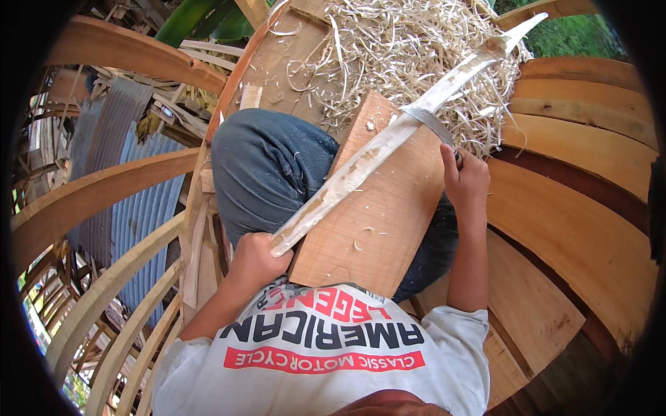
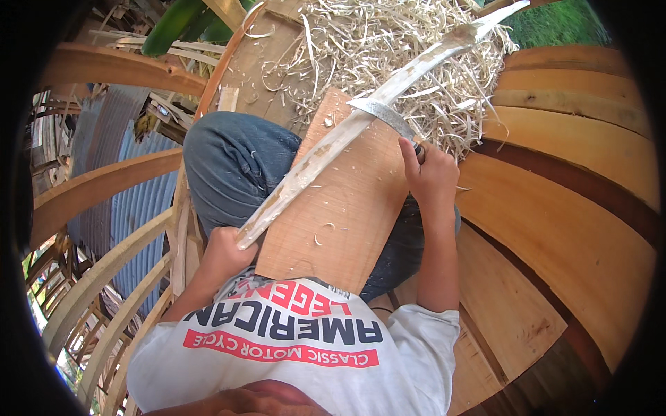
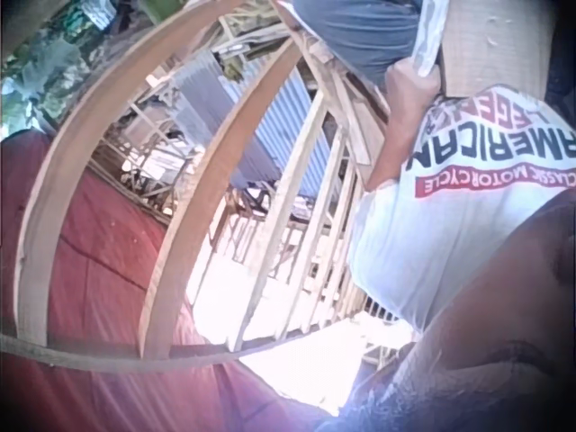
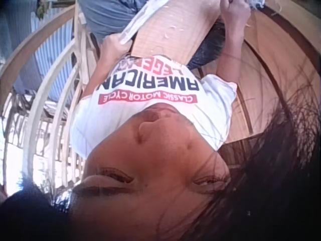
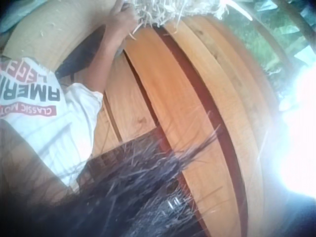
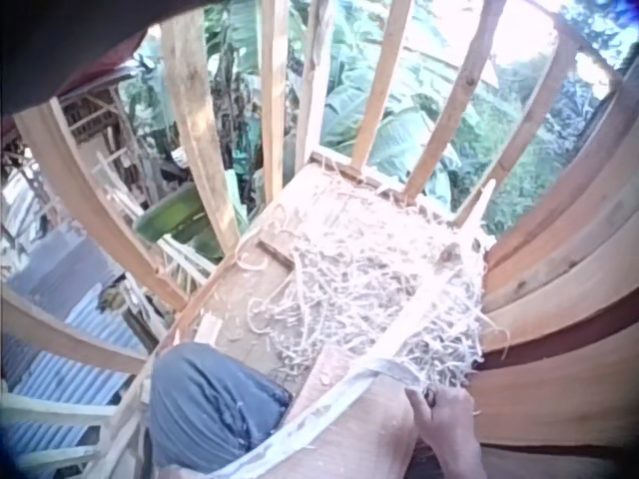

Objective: The person sits cross-legged on a wooden platform and uses a curved knife to shave a long piece of wood. They repeatedly scrape the knife along the wood, creating thin shavings that accumulate on the platform.

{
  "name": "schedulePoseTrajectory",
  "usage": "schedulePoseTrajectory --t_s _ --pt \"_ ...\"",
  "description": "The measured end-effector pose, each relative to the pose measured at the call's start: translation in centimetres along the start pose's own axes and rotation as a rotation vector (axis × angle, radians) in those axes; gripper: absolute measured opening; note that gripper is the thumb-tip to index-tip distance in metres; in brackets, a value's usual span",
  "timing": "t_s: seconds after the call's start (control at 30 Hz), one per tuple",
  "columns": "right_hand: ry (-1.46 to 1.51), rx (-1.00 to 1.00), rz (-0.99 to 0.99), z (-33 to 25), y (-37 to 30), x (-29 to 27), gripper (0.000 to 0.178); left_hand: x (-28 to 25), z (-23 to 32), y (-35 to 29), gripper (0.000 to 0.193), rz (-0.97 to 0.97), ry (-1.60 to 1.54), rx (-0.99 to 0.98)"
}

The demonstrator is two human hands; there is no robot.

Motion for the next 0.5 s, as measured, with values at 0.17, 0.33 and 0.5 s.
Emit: schedulePoseTrajectory --t_s 0.17,0.33,0.5 --pt "-0.183 0.012 0.04 -0.7 1.9 -0.3 0.063 0.1 -0.2 -0.1 0.027 0.016 -0.042 -0.007" --pt "-0.34 -0.02 0.067 -0.8 3.8 0.0 0.069 0.3 -0.4 -0.1 0.027 0.009 -0.056 -0.034" --pt "-0.368 0.084 0.044 0.1 6.1 -1.1 0.07 0.3 -0.5 -0.3 0.02 0.041 -0.08 -0.024"
Point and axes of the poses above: each hand's wrist, its own y-axis towards the middle knuckle, its own x-axis out of the palm, z = x × y, the point moved 10 cm from there along y, towards the middle knuckle, and after that the axes turned 1 degree about -z, right-handed, at the moved point
